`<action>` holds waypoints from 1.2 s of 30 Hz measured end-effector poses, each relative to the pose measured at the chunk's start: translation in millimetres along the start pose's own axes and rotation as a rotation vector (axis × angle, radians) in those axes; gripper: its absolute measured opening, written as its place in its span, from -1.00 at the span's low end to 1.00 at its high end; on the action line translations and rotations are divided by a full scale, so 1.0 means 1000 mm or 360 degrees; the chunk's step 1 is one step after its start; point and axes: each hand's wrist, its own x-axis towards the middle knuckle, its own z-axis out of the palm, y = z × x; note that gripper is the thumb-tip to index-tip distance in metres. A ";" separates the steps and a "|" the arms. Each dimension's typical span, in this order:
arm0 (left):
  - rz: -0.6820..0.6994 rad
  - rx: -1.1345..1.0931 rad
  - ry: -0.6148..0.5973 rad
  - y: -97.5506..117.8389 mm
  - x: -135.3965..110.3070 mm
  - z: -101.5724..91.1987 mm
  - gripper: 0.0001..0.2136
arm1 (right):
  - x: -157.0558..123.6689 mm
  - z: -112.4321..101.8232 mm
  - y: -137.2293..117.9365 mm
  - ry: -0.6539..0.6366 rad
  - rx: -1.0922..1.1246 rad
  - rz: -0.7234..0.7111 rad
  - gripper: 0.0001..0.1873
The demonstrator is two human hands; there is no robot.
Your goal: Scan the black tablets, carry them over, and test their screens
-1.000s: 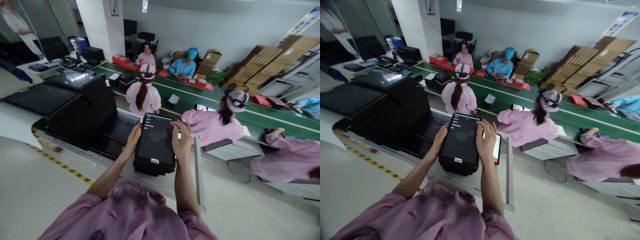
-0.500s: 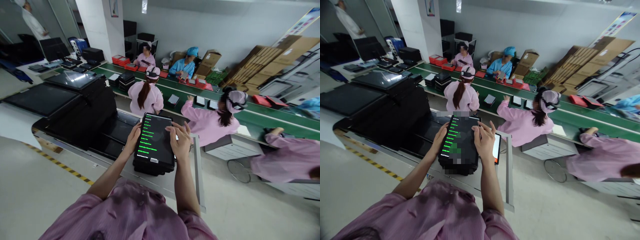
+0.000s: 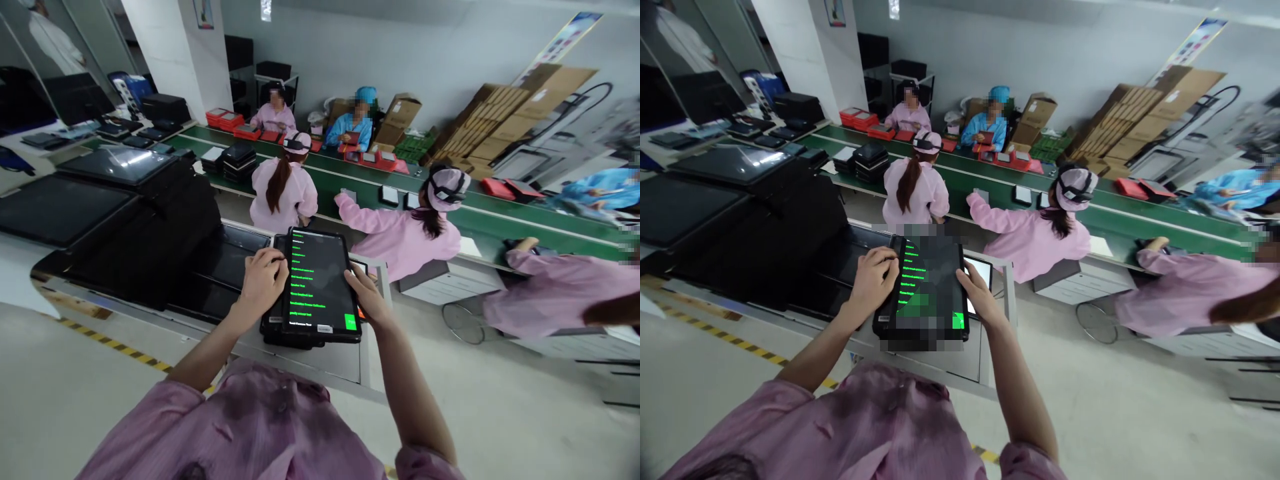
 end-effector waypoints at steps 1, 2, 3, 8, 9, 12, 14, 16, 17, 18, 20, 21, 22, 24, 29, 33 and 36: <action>0.0032 -0.0006 -0.0067 0.003 0.004 0.001 -0.67 | -0.003 -0.003 0.003 -0.0005 0.0155 0.0099 -0.42; 0.0061 -0.0026 -0.0136 0.005 0.007 0.003 -0.67 | -0.005 -0.005 0.005 0.0009 0.0289 0.0180 -0.45; 0.0087 -0.0056 -0.0200 0.005 0.010 0.005 -0.68 | -0.007 -0.008 0.007 0.0049 0.0399 0.0235 -0.48; -0.0007 -0.0257 -0.0074 -0.009 0.008 0.014 -0.80 | 0.001 -0.050 0.021 0.0404 0.0715 0.0418 -0.61; -0.0088 -0.0315 -0.0004 -0.015 0.005 0.016 -0.74 | 0.007 -0.064 0.026 0.0456 0.0746 0.0441 -0.64; -0.0358 -0.0519 0.0081 -0.029 -0.007 0.021 -0.48 | 0.030 -0.108 0.048 0.0624 0.0778 0.0329 -0.66; -0.0497 -0.0631 0.0096 -0.036 -0.012 0.023 -0.40 | 0.047 -0.128 0.067 0.0712 0.0782 0.0235 -0.67; -0.0562 -0.0700 0.0100 -0.041 -0.013 0.025 -0.38 | 0.062 -0.135 0.089 0.0735 0.0756 0.0206 -0.67; -0.0570 -0.0721 0.0101 -0.042 -0.013 0.025 -0.38 | 0.068 -0.133 0.100 0.0732 0.0727 0.0213 -0.67; -0.0568 -0.0738 0.0104 -0.043 -0.012 0.025 -0.38 | 0.074 -0.129 0.111 0.0721 0.0686 0.0231 -0.67; -0.0555 -0.0779 0.0114 -0.045 -0.011 0.025 -0.39 | 0.081 -0.119 0.131 0.0706 0.0598 0.0296 -0.67; -0.0551 -0.0804 0.0118 -0.046 -0.011 0.025 -0.40 | 0.084 -0.114 0.139 0.0698 0.0565 0.0333 -0.67; -0.0550 -0.0825 0.0119 -0.047 -0.012 0.025 -0.40 | 0.085 -0.110 0.146 0.0693 0.0547 0.0366 -0.66; -0.0544 -0.0840 0.0116 -0.049 -0.012 0.025 -0.40 | 0.087 -0.108 0.156 0.0681 0.0546 0.0403 -0.61; -0.0511 -0.0781 0.0123 -0.050 -0.013 0.024 -0.43 | 0.086 -0.116 0.164 0.0563 0.0501 0.0420 -0.52; -0.0497 -0.0745 0.0107 -0.051 -0.013 0.023 -0.45 | 0.082 -0.113 0.167 0.0551 0.0454 0.0415 -0.49; -0.0467 -0.0713 0.0092 -0.053 -0.013 0.023 -0.46 | 0.079 -0.108 0.169 0.0672 0.0334 0.0414 -0.52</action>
